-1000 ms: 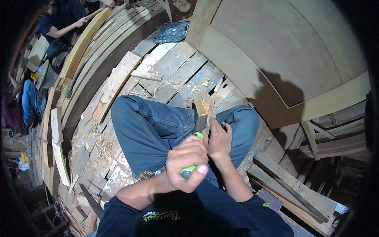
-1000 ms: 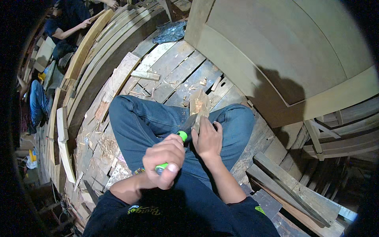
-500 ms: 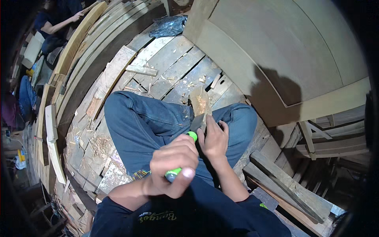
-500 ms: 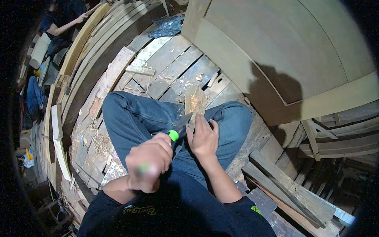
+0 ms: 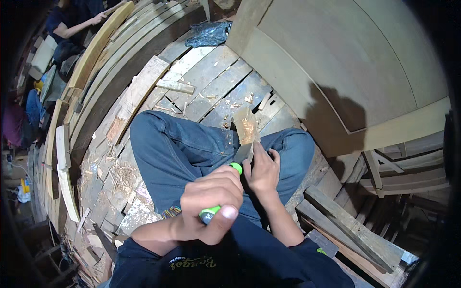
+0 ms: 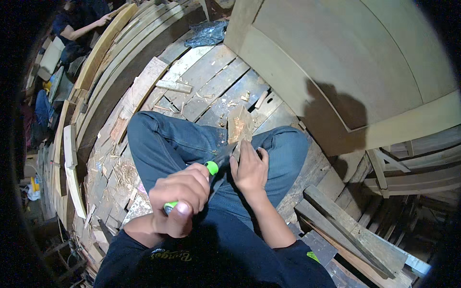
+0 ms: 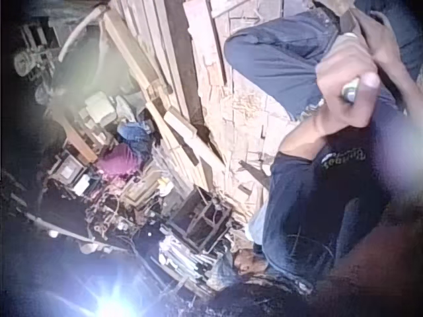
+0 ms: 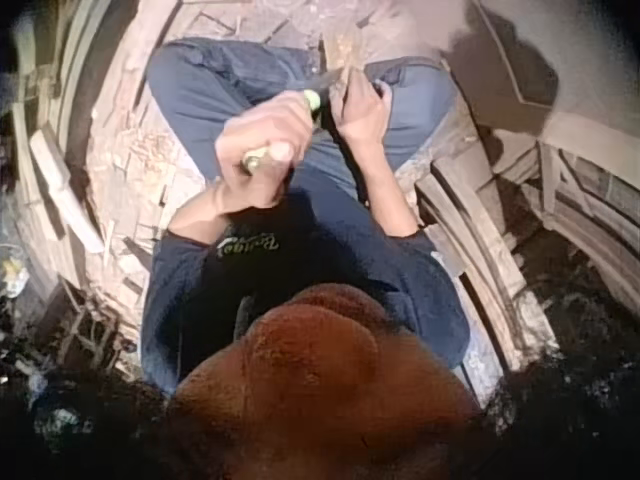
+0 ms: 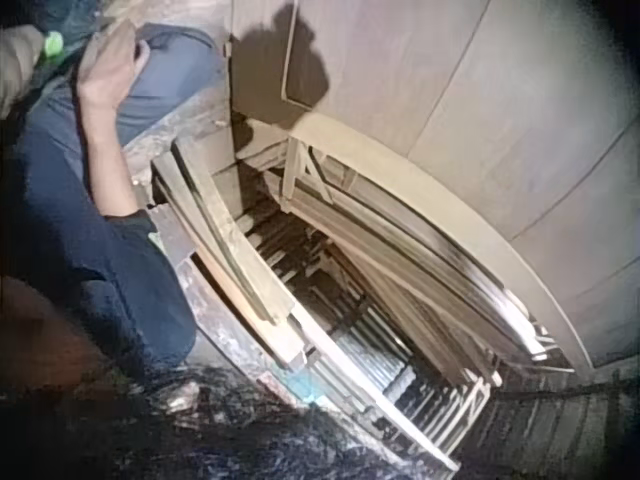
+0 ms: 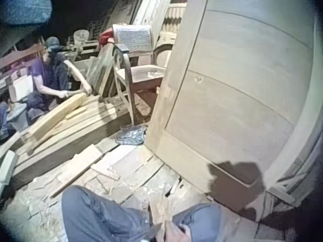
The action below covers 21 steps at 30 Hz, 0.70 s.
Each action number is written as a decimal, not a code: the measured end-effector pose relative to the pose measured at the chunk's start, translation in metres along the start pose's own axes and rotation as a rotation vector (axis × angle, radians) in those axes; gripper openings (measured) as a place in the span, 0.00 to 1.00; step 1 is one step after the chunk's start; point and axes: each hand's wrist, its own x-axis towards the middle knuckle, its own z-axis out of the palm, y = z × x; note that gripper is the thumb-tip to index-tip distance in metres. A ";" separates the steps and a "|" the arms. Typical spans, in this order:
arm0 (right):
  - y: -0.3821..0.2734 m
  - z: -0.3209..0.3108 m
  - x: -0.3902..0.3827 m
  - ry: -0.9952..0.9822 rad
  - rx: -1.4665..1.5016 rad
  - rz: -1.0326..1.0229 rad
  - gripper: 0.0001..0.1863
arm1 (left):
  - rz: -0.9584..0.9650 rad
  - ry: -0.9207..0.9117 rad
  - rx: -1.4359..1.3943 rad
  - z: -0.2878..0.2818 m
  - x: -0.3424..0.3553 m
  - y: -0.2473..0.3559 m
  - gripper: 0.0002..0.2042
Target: Carve a small piece of wood using a hand-held wood chisel.
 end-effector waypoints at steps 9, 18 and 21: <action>-0.001 -0.001 0.000 -0.025 -0.031 -0.002 0.28 | 0.032 -0.060 0.079 0.014 -0.004 0.002 0.11; -0.001 -0.002 0.005 -0.065 -0.017 0.045 0.30 | 0.046 -0.140 0.102 0.012 -0.004 -0.011 0.07; 0.001 0.001 0.000 -0.077 -0.004 0.083 0.29 | 0.042 -0.107 0.118 0.017 -0.006 -0.012 0.06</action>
